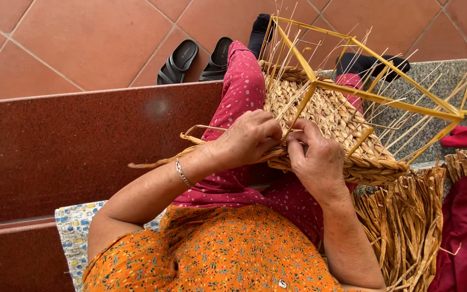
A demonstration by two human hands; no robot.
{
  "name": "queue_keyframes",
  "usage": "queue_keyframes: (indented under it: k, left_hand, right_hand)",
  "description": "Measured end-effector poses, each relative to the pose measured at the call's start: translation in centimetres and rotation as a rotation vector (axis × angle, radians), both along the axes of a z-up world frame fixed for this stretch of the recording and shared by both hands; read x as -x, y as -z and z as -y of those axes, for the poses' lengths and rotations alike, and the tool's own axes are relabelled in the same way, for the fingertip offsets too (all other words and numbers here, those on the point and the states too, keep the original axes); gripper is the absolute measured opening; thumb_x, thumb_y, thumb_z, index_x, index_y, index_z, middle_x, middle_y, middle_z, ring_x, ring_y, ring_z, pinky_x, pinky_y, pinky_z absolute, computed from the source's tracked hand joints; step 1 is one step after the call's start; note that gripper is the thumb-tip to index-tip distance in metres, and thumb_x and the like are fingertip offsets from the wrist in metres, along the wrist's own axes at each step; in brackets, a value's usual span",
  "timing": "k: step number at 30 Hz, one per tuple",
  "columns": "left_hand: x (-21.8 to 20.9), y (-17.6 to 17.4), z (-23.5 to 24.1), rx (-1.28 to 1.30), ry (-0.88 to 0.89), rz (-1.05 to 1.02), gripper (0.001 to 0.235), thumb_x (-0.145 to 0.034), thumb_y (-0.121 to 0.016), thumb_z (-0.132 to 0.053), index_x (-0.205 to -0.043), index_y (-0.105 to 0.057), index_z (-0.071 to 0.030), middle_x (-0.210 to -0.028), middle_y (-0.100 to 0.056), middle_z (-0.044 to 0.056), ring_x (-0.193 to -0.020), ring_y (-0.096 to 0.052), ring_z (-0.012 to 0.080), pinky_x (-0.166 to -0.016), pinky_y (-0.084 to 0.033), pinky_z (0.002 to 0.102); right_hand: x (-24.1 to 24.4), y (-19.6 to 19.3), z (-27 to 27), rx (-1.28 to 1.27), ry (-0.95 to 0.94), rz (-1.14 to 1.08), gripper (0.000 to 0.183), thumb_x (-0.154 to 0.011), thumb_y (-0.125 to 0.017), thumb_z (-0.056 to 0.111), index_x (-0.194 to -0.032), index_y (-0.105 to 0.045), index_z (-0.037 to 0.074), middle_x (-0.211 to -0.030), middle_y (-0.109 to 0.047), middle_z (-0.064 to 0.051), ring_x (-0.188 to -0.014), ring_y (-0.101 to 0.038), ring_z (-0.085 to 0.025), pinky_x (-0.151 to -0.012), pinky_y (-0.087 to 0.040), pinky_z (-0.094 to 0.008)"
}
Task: The person weaves dried palm leaves into a rectangular basket frame held on their lap. They repeatedly thread the leaves through the frame's vertical rods, pulling and adjusting the material to form the basket's base.
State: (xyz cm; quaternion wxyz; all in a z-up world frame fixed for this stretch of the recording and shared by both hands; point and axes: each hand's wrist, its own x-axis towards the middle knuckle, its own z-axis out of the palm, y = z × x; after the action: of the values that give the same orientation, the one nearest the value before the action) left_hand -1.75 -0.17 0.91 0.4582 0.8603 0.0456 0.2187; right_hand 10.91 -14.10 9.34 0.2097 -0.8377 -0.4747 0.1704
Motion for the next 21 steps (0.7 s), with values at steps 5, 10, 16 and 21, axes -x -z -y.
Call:
queue_keyframes:
  k: [5, 10, 16, 21]
  left_hand:
    - [3.6, -2.3, 1.3, -0.202, -0.229, 0.128, 0.026, -0.09, -0.079, -0.026, -0.103, -0.065, -0.008, -0.105, -0.06, 0.011, -0.098, -0.056, 0.0285, -0.084, -0.046, 0.043]
    - [5.1, -1.6, 3.7, -0.311, -0.243, -0.062, 0.04, -0.081, -0.075, -0.031, -0.104, -0.059, -0.002, -0.1, -0.059, 0.014, -0.098, -0.058, 0.0318, -0.088, -0.049, 0.045]
    - [4.9, -0.9, 2.3, -0.1, -0.123, -0.217, 0.016, -0.098, -0.07, -0.016, -0.1, -0.061, -0.003, -0.086, -0.065, 0.01, -0.077, -0.068, 0.0285, -0.065, -0.055, 0.04]
    - [3.8, -1.1, -1.1, -0.156, -0.175, -0.111, 0.021, -0.094, -0.077, -0.027, -0.097, -0.072, -0.007, -0.076, -0.064, 0.008, -0.065, -0.066, 0.025, -0.055, -0.052, 0.039]
  right_hand:
    - [0.7, 0.0, -0.5, -0.036, 0.069, -0.056, 0.03, -0.087, -0.067, 0.003, -0.116, -0.06, 0.004, -0.089, -0.079, -0.006, -0.052, -0.065, -0.012, -0.055, -0.053, -0.031]
    - [0.8, 0.4, -0.1, -0.081, 0.136, -0.208, 0.033, -0.085, -0.066, 0.0, -0.117, -0.061, 0.002, -0.09, -0.079, -0.006, -0.053, -0.059, -0.006, -0.051, -0.049, -0.026]
    - [0.4, 0.2, 0.3, -0.11, 0.096, -0.288, 0.032, -0.089, -0.063, -0.002, -0.121, -0.065, 0.002, -0.092, -0.079, -0.004, -0.054, -0.054, 0.0, -0.049, -0.045, -0.02]
    - [0.2, 0.0, 0.3, -0.099, 0.022, -0.364, 0.037, -0.087, -0.072, 0.004, -0.124, -0.066, 0.002, -0.09, -0.077, -0.003, -0.05, -0.05, 0.001, -0.042, -0.041, -0.019]
